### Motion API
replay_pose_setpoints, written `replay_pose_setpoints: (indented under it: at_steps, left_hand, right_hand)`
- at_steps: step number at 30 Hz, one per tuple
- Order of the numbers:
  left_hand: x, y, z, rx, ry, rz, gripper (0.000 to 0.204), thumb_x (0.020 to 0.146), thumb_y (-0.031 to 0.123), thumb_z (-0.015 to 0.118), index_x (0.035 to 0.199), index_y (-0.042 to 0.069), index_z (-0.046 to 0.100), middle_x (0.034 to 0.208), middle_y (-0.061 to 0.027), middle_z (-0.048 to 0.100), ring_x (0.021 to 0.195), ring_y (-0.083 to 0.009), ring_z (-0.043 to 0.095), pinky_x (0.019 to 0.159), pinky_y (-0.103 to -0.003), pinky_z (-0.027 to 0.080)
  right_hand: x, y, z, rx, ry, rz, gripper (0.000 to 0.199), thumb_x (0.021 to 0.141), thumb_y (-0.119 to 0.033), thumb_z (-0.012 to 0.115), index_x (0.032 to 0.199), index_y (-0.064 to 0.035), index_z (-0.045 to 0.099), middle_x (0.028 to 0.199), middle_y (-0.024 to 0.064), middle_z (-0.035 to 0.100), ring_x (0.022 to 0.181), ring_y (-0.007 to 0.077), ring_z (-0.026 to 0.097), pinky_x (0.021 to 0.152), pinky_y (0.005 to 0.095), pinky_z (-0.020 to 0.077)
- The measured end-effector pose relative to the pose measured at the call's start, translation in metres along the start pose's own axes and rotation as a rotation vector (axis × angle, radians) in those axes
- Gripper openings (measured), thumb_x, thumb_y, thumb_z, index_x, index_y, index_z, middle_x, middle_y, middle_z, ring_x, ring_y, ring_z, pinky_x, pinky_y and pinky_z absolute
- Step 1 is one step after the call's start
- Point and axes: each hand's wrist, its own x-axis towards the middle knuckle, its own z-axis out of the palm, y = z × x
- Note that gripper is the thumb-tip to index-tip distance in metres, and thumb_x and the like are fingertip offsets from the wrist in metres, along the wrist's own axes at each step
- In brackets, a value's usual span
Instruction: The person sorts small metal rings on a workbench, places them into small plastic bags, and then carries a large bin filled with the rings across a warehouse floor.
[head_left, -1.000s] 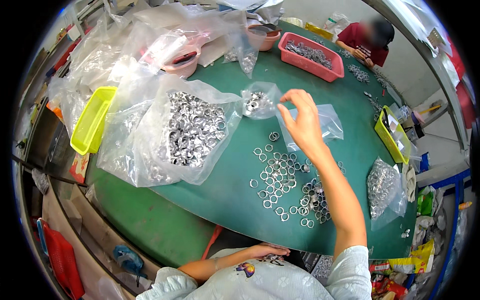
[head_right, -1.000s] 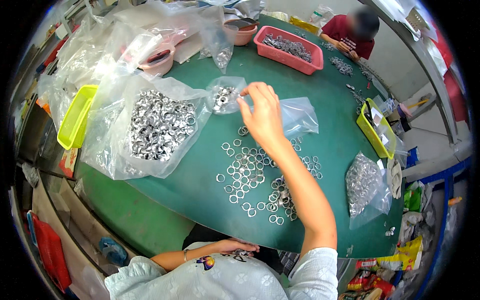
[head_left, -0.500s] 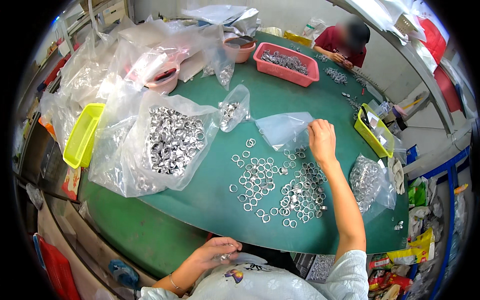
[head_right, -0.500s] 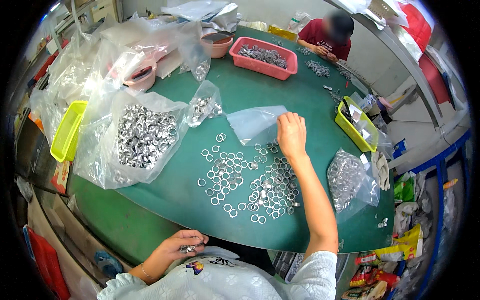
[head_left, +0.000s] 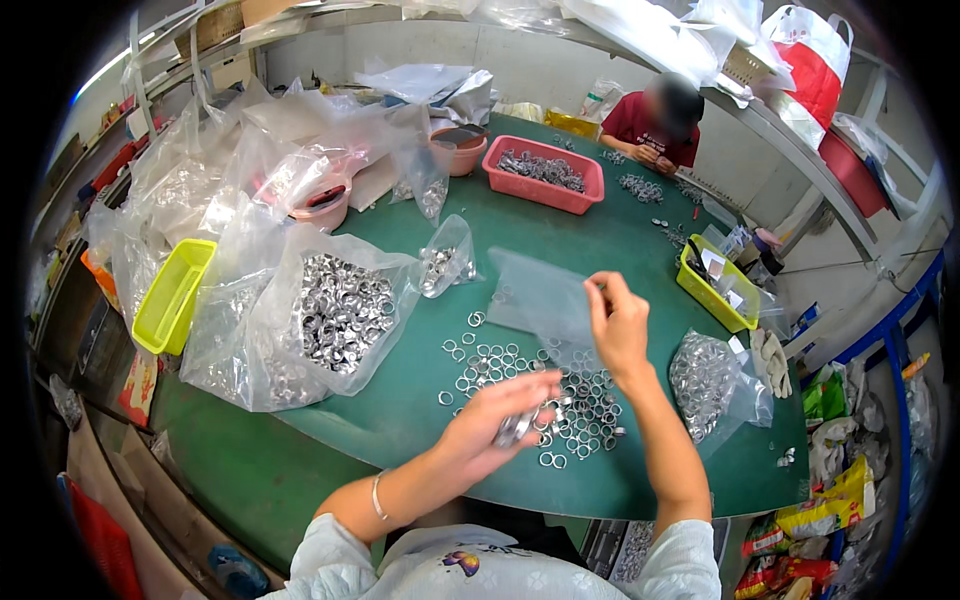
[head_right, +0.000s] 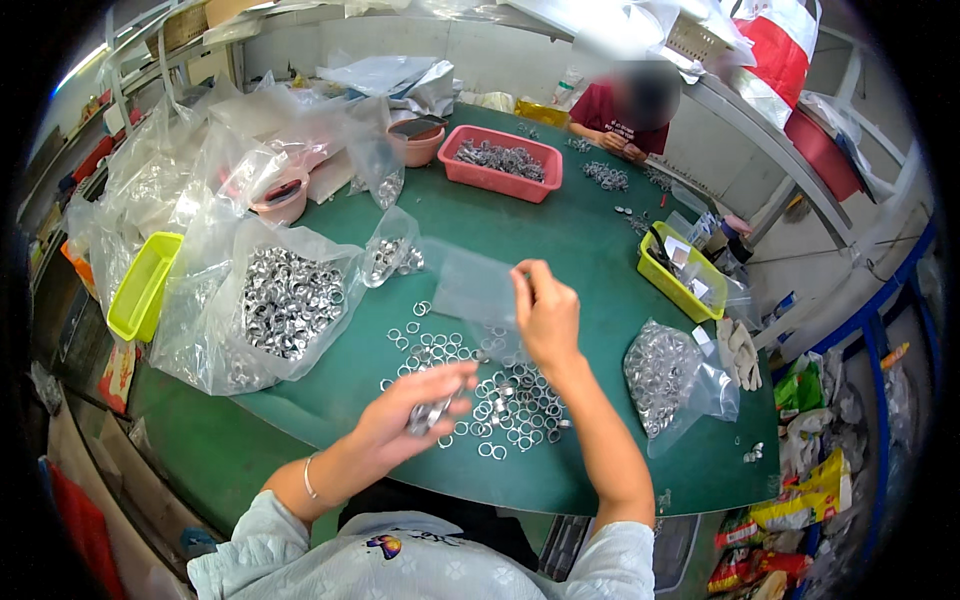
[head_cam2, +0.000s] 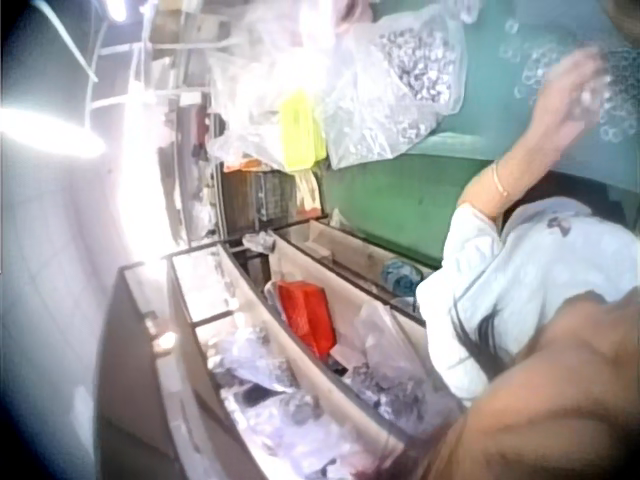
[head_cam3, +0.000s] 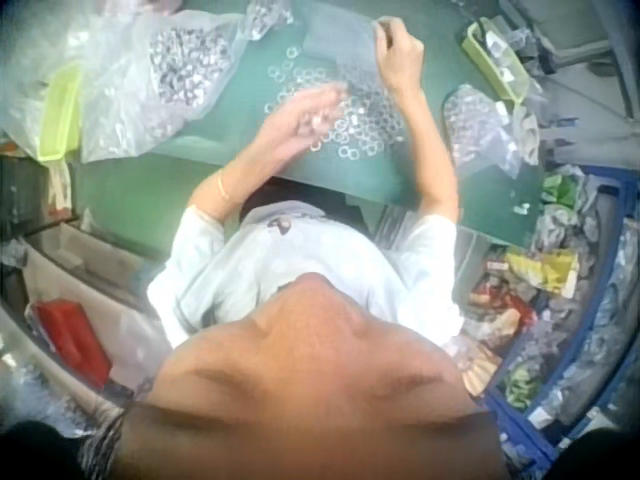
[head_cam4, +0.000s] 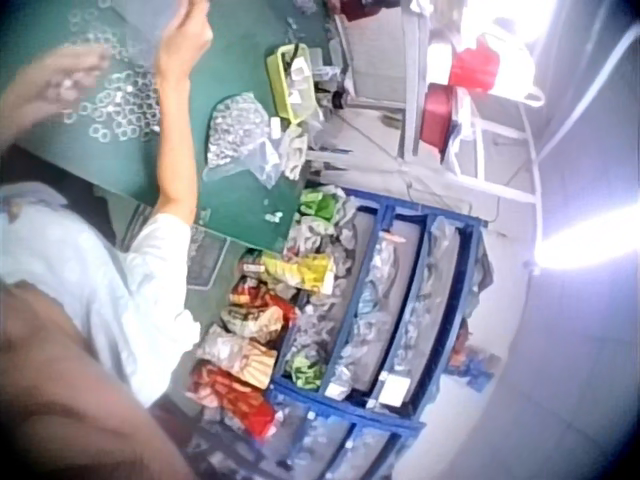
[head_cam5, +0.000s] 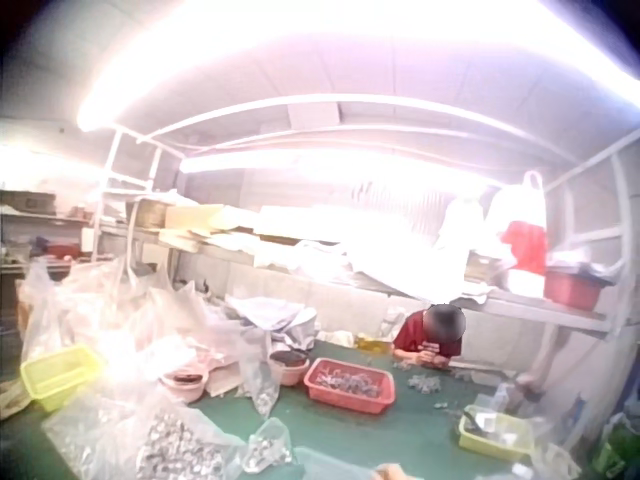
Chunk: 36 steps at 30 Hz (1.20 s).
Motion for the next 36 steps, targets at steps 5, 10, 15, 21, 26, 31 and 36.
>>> replay_pose_setpoints:
  at_steps: [5,10,15,21,26,31,36]
  left_hand:
    - [0.103,0.009,-0.006,-0.191,0.17,0.118,0.035,0.087,0.013,0.052,0.118,-0.001,0.044,0.1,-0.0089,0.053,0.079,-0.0162,0.053,0.062,-0.027,0.047]
    - [0.158,0.03,0.01,-0.041,0.207,0.239,0.049,0.088,0.03,0.045,0.128,0.006,0.03,0.124,-0.0154,0.038,0.108,-0.0305,0.043,0.09,-0.057,0.032]
    - [0.177,0.055,0.041,0.332,0.107,0.366,0.069,0.085,0.041,0.049,0.14,0.017,0.013,0.145,-0.0147,0.015,0.133,-0.0388,0.011,0.099,-0.067,0.006]
    - [0.206,0.071,0.091,0.385,-0.01,0.527,0.082,0.084,0.045,0.055,0.143,0.017,0.004,0.147,-0.0137,0.004,0.134,-0.0428,0.0,0.1,-0.065,0.006]
    - [0.224,0.078,0.085,0.254,-0.209,0.532,0.077,0.087,0.037,0.055,0.141,0.01,0.007,0.147,-0.0135,0.006,0.133,-0.0435,0.005,0.104,-0.057,0.014]
    - [0.222,0.046,0.01,0.688,0.017,0.358,0.051,0.088,0.018,0.055,0.132,0.001,0.035,0.126,-0.0119,0.047,0.118,-0.0259,0.045,0.099,-0.039,0.036]
    - [0.177,0.029,-0.045,0.859,0.006,0.446,0.02,0.083,0.01,0.056,0.099,-0.001,0.064,0.091,-0.0093,0.065,0.084,-0.0139,0.059,0.074,-0.027,0.047]
  right_hand:
    - [-0.016,-0.029,-0.006,0.106,-0.064,-0.011,0.005,0.081,-0.005,0.061,0.082,-0.0018,0.057,0.057,0.0109,0.055,0.047,0.0197,0.053,0.043,0.0302,0.0393]
    - [-0.009,-0.021,-0.011,0.089,0.01,-0.088,0.005,0.081,-0.002,0.06,0.081,0.0004,0.056,0.053,0.0099,0.052,0.041,0.0145,0.048,0.041,0.0269,0.0355]
    - [0.028,0.009,-0.037,-0.002,0.173,0.021,0.005,0.083,-0.003,0.057,0.081,-0.0001,0.055,0.055,0.0115,0.054,0.046,0.0189,0.052,0.043,0.0304,0.0384]
    - [0.087,0.044,-0.071,-0.212,0.4,-0.07,0.006,0.084,-0.009,0.057,0.082,-0.0038,0.055,0.061,0.0144,0.058,0.054,0.0304,0.06,0.048,0.0374,0.043]
    - [0.101,0.034,-0.077,-0.471,0.475,-0.367,0.003,0.083,-0.009,0.058,0.082,-0.0074,0.055,0.063,0.0102,0.059,0.055,0.0272,0.059,0.047,0.0351,0.0438]
    - [0.049,0.098,-0.043,-0.732,0.25,-0.303,0.006,0.082,-0.013,0.058,0.082,-0.0097,0.053,0.059,0.0058,0.056,0.05,0.0209,0.058,0.044,0.034,0.0439]
    - [0.019,0.153,-0.051,-0.31,0.321,0.167,0.012,0.083,-0.013,0.057,0.088,-0.0023,0.052,0.054,0.0101,0.057,0.043,0.0204,0.055,0.042,0.0337,0.0416]
